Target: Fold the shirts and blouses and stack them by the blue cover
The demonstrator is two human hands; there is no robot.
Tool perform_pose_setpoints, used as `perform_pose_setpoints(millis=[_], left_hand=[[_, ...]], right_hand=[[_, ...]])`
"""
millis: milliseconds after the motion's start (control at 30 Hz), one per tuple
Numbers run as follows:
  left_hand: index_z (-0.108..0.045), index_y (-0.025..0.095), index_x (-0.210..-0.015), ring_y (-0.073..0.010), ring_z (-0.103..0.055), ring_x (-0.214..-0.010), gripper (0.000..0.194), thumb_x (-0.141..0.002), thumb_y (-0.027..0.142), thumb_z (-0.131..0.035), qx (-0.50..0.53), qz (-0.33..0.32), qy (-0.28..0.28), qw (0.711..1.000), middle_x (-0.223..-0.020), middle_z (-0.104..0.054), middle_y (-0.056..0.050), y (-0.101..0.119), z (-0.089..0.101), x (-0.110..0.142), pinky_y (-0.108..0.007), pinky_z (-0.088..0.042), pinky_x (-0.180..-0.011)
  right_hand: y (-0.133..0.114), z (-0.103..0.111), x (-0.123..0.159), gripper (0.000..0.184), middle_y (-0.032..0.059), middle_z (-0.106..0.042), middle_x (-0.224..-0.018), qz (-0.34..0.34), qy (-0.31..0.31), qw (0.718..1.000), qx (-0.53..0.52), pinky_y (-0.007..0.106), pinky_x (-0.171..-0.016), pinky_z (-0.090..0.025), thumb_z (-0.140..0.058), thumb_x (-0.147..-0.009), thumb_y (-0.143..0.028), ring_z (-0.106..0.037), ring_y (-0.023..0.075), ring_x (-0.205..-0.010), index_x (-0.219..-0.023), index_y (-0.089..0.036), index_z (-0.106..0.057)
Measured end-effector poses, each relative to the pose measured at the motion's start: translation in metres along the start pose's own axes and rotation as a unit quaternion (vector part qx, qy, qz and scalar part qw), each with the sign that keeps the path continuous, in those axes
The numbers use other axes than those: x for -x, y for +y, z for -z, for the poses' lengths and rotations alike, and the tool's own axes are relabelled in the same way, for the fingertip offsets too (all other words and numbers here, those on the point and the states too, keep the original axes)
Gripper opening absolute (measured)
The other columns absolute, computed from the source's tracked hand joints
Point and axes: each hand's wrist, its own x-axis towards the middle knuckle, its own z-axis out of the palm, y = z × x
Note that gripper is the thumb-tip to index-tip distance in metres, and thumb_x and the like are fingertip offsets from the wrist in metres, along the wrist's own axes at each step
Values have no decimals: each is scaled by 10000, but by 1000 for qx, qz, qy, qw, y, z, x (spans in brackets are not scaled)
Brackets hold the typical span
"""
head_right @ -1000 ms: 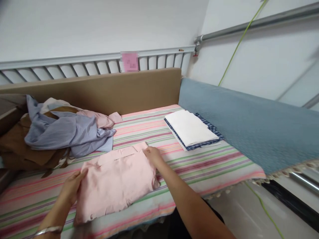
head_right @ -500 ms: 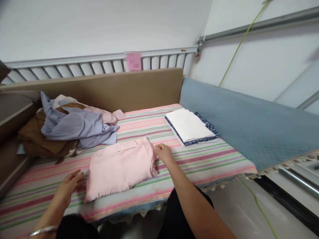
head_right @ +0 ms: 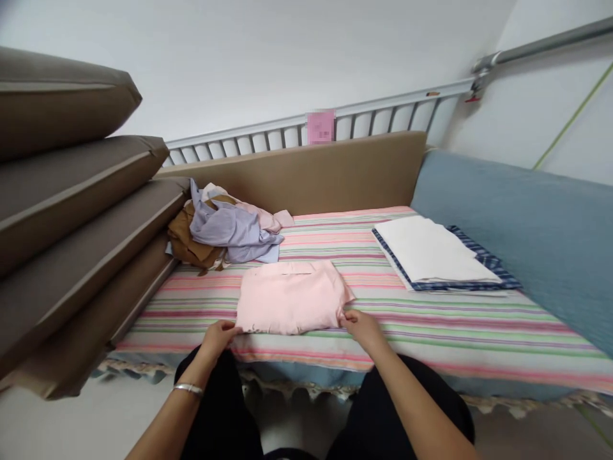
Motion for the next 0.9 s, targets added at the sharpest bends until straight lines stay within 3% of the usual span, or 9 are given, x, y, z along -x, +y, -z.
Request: perform_pose_setpoints(millis=[100, 200, 300, 467, 567, 700, 800, 900], left_hand=[[-582, 163, -582, -111, -461, -477, 240, -547, 382, -674, 40, -18, 5, 999, -480, -519, 28, -5, -4, 2, -248, -353, -505], [-541, 176, -587, -96, -427, -478, 305, -554, 460, -647, 76, -35, 5, 996, -489, -485, 45, -9, -2, 3, -242, -340, -504], [-516, 182, -547, -94, -401, -469, 319, -533, 468, -656, 83, -38, -2, 996, -466, -468, 44, -10, 2, 1, -249, -320, -498], [-521, 189, -423, -125, -410, -468, 301, -471, 426, -700, 48, -39, -10, 998, -408, -479, 13, -6, 4, -2, -278, -307, -496], [-645, 160, -571, -210, -555, -606, 346, -457, 483, -698, 41, -43, -13, 998, -559, -623, -43, -2, 9, -6, -292, -379, -538], [-661, 150, -908, -269, -634, -827, 559, -571, 593, -603, 77, -3, 9, 997, -896, -702, -105, 3, 12, -19, -331, -473, -615], [-655, 147, -868, -291, -642, -818, 531, -593, 596, -590, 19, -15, -2, 1000, -845, -702, -113, 4, 2, -34, -360, -489, -666], [-636, 131, -850, -313, -644, -815, 506, -591, 564, -592, -60, -56, 27, 996, -840, -691, -140, 4, -10, -48, -381, -492, -720]], right_hand=[[-1, 3, 2, 143, 0, -581, -536, -3, -5, 1000, -29, 231, -489, -408, -572, -648, -312, -538, 139, -545, -678, -186, -633], [3, 11, 3, 212, 15, -637, -654, 1, 2, 998, -68, 231, -521, -424, -588, -649, -359, -565, 148, -617, -760, -196, -666], [8, 17, 1, 223, 23, -654, -681, 12, 4, 1000, -28, 227, -518, -408, -569, -673, -364, -567, 149, -625, -775, -202, -684], [14, 15, -3, 124, 11, -615, -538, 31, 23, 998, 43, 240, -530, -379, -569, -650, -247, -543, 147, -564, -567, -203, -650], [11, 17, -4, 157, 20, -652, -607, 57, 73, 995, 42, 250, -606, -406, -547, -683, -243, -580, 163, -637, -554, -200, -626], [-1, 18, -6, 269, 57, -691, -865, 100, 158, 982, 27, 260, -727, -411, -430, -816, -335, -602, 182, -830, -790, -194, -658], [-15, 9, -8, 291, 58, -688, -875, 117, 172, 978, 22, 256, -711, -409, -452, -828, -394, -605, 179, -817, -882, -186, -648], [-24, -2, -11, 165, 37, -687, -800, 117, 149, 981, 46, 252, -658, -395, -553, -767, -319, -605, 173, -751, -810, -192, -650]])
